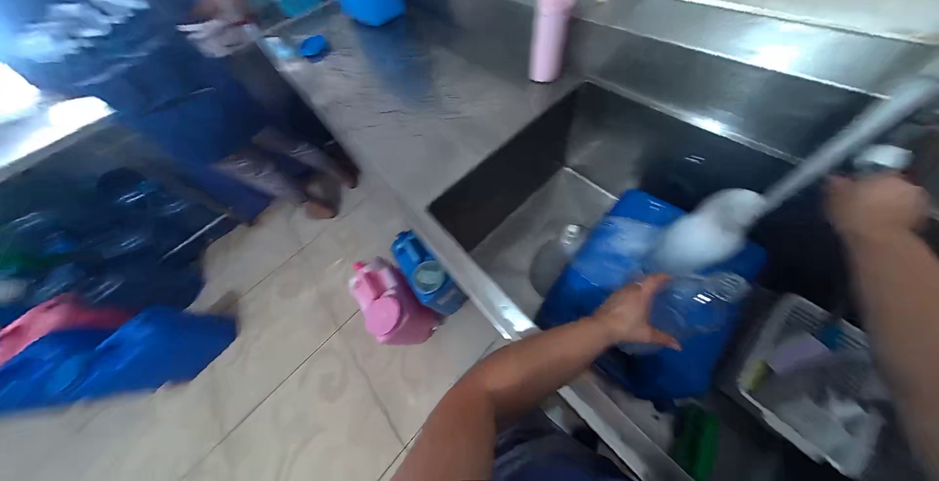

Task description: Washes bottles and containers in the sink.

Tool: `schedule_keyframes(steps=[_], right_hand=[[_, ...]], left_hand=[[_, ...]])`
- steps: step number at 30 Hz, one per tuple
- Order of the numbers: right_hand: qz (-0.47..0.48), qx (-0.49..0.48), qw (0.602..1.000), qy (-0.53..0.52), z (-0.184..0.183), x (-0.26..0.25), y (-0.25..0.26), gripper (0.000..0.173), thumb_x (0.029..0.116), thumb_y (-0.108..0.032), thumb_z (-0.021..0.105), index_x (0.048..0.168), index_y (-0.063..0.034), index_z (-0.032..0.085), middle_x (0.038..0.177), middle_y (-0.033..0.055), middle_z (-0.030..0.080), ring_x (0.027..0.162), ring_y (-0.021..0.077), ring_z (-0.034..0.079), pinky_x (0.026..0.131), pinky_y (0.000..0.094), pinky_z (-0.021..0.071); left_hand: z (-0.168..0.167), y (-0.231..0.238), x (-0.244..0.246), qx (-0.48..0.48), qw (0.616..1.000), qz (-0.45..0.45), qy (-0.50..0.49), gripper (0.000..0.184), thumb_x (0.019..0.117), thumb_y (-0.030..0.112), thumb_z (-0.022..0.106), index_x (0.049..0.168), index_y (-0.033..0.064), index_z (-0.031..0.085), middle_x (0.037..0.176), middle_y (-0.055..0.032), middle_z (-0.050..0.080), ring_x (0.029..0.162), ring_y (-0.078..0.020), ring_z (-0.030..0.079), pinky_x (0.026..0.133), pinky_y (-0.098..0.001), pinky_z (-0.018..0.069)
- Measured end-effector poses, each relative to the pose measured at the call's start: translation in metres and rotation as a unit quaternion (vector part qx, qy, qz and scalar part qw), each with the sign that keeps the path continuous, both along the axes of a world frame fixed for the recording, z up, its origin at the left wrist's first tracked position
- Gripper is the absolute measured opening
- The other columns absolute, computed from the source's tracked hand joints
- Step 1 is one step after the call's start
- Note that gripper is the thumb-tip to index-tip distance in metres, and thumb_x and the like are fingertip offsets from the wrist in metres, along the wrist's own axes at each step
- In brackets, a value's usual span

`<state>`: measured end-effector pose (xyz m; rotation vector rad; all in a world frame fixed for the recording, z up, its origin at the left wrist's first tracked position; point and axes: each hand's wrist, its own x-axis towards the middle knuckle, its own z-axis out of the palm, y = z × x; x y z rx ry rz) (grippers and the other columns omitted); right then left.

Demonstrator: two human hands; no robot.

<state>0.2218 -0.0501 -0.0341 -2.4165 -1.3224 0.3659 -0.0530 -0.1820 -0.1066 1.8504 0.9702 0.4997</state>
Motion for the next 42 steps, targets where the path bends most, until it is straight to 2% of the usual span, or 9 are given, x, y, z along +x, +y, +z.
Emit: schedule_keyframes(steps=[4, 11, 15, 19, 22, 26, 30, 36, 42], right_hand=[[-0.034, -0.043, 0.999, -0.002, 0.011, -0.008, -0.001, 0.041, 0.1089, -0.013, 0.042, 0.135, 0.0186, 0.049, 0.134, 0.0414, 0.055, 0.126, 0.0572, 0.055, 0.101, 0.0694, 0.0434], [-0.070, -0.040, 0.996, 0.048, 0.004, 0.003, 0.016, 0.046, 0.1114, -0.020, 0.034, 0.139, 0.0148, 0.048, 0.138, 0.0356, 0.056, 0.130, 0.0494, 0.056, 0.104, 0.0637, 0.0447], [-0.029, -0.016, 0.996, 0.088, 0.036, 0.002, -0.010, 0.049, 0.1104, -0.028, 0.044, 0.132, 0.0143, 0.054, 0.134, 0.0357, 0.058, 0.129, 0.0496, 0.056, 0.105, 0.0659, 0.0416], [0.233, 0.126, 0.929, 0.259, 0.040, -0.020, -0.121, 0.064, 0.0939, -0.026, 0.068, 0.146, 0.0032, 0.043, 0.131, 0.0242, 0.061, 0.115, 0.0342, 0.064, 0.095, 0.0510, 0.0545], [0.301, 0.112, 0.871, 0.372, 0.019, -0.033, -0.156, 0.095, 0.0739, -0.053, 0.078, 0.146, 0.0010, 0.047, 0.138, 0.0155, 0.060, 0.122, 0.0204, 0.060, 0.098, 0.0391, 0.0522], [0.056, 0.233, 0.908, 0.344, 0.021, 0.002, -0.103, 0.050, 0.1095, -0.032, 0.039, 0.143, 0.0055, 0.046, 0.133, 0.0218, 0.060, 0.117, 0.0283, 0.062, 0.094, 0.0447, 0.0525], [-0.031, 0.104, 0.981, 0.162, 0.022, 0.019, -0.020, 0.075, 0.0991, -0.032, 0.069, 0.151, 0.0095, 0.034, 0.137, 0.0364, 0.054, 0.128, 0.0502, 0.055, 0.107, 0.0629, 0.0434], [-0.122, 0.025, 0.983, 0.136, 0.017, 0.002, 0.022, 0.047, 0.1055, -0.012, 0.050, 0.146, 0.0086, 0.038, 0.133, 0.0315, 0.060, 0.127, 0.0440, 0.060, 0.104, 0.0561, 0.0487], [-0.106, 0.044, 0.982, 0.153, 0.008, 0.011, 0.024, 0.044, 0.1047, -0.014, 0.053, 0.139, 0.0119, 0.045, 0.130, 0.0330, 0.061, 0.121, 0.0441, 0.063, 0.102, 0.0578, 0.0490]], left_hand=[[-0.005, 0.004, 0.004, -0.040, 0.999, 0.003, 0.002, 0.105, 0.0719, 0.012, 0.092, 0.154, -0.0105, 0.030, 0.150, -0.0309, 0.048, 0.140, -0.0373, 0.050, 0.118, -0.0441, 0.0399], [-0.006, 0.007, 0.009, -0.061, 0.998, 0.005, 0.027, 0.107, 0.0709, 0.013, 0.092, 0.154, -0.0091, 0.028, 0.147, -0.0296, 0.050, 0.137, -0.0356, 0.051, 0.115, -0.0437, 0.0418], [-0.006, 0.008, 0.013, -0.071, 0.997, 0.024, 0.014, 0.108, 0.0723, 0.014, 0.091, 0.155, -0.0104, 0.025, 0.148, -0.0316, 0.047, 0.139, -0.0367, 0.049, 0.116, -0.0429, 0.0405], [0.002, 0.008, 0.038, -0.042, 0.997, 0.022, -0.065, 0.108, 0.0722, 0.017, 0.091, 0.153, -0.0132, 0.027, 0.147, -0.0330, 0.048, 0.137, -0.0365, 0.051, 0.115, -0.0433, 0.0428], [0.012, 0.010, 0.060, -0.020, 0.994, 0.008, -0.106, 0.105, 0.0703, 0.017, 0.091, 0.150, -0.0151, 0.030, 0.144, -0.0342, 0.050, 0.135, -0.0359, 0.053, 0.114, -0.0428, 0.0433], [0.006, 0.019, 0.070, -0.011, 0.998, -0.015, -0.062, 0.105, 0.0701, 0.018, 0.091, 0.150, -0.0135, 0.032, 0.145, -0.0332, 0.050, 0.135, -0.0364, 0.053, 0.113, -0.0429, 0.0443], [-0.016, 0.011, 0.066, -0.007, 0.999, 0.000, -0.045, 0.106, 0.0683, 0.016, 0.092, 0.150, -0.0142, 0.032, 0.147, -0.0348, 0.047, 0.136, -0.0386, 0.052, 0.113, -0.0441, 0.0436], [-0.019, 0.012, 0.056, -0.016, 0.998, 0.016, -0.058, 0.107, 0.0675, 0.016, 0.092, 0.150, -0.0152, 0.031, 0.143, -0.0340, 0.051, 0.133, -0.0368, 0.054, 0.112, -0.0427, 0.0442], [-0.019, 0.015, 0.056, -0.032, 0.998, 0.016, -0.049, 0.108, 0.0690, 0.017, 0.092, 0.151, -0.0154, 0.029, 0.145, -0.0344, 0.049, 0.135, -0.0381, 0.052, 0.114, -0.0437, 0.0425]])
